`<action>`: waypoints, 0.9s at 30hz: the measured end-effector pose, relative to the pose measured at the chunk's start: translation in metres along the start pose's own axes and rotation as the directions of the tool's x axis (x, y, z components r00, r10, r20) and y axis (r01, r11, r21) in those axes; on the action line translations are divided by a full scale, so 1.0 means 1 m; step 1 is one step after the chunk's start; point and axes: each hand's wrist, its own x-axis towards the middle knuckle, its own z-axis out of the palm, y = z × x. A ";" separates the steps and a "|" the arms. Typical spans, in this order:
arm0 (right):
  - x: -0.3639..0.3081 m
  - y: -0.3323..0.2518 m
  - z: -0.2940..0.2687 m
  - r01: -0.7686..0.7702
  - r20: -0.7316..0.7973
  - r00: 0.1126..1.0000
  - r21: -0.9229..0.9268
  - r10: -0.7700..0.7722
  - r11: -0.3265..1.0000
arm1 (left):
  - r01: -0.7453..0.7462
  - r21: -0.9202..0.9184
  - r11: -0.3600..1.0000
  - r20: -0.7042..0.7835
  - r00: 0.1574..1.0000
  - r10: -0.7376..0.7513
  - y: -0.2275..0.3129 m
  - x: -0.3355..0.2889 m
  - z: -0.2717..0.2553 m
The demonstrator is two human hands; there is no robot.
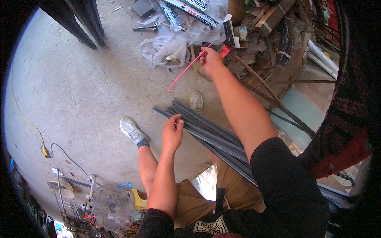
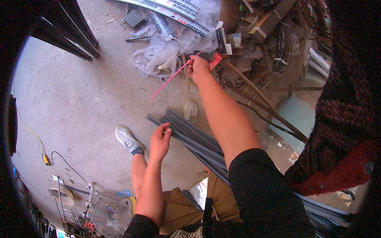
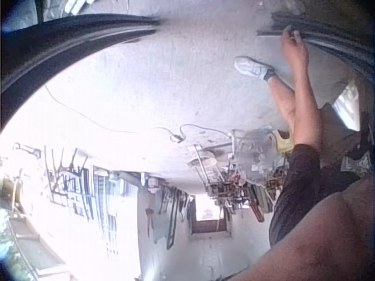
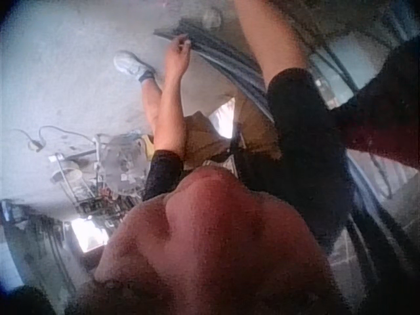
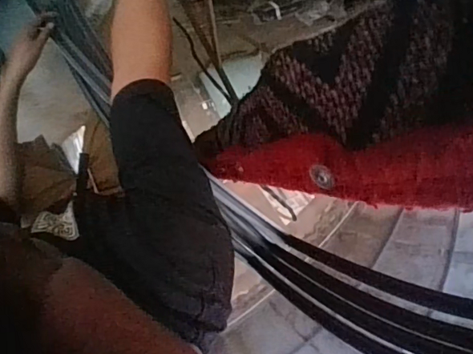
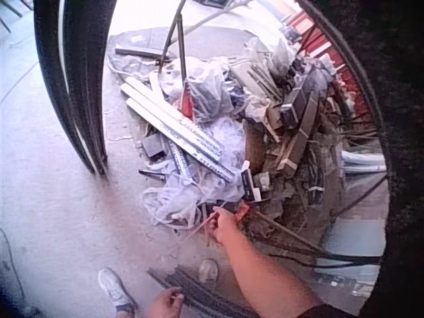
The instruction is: The person uses a lighter to heat a segment of heat-shrink tubing on a thin rod, then moves and handles a frame segment and other materials.
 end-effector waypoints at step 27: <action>-0.140 0.152 0.115 -0.190 0.620 0.570 -0.538 0.538 0.821 | -0.281 -0.574 0.769 -0.453 0.892 -0.012 0.050 0.012 -0.121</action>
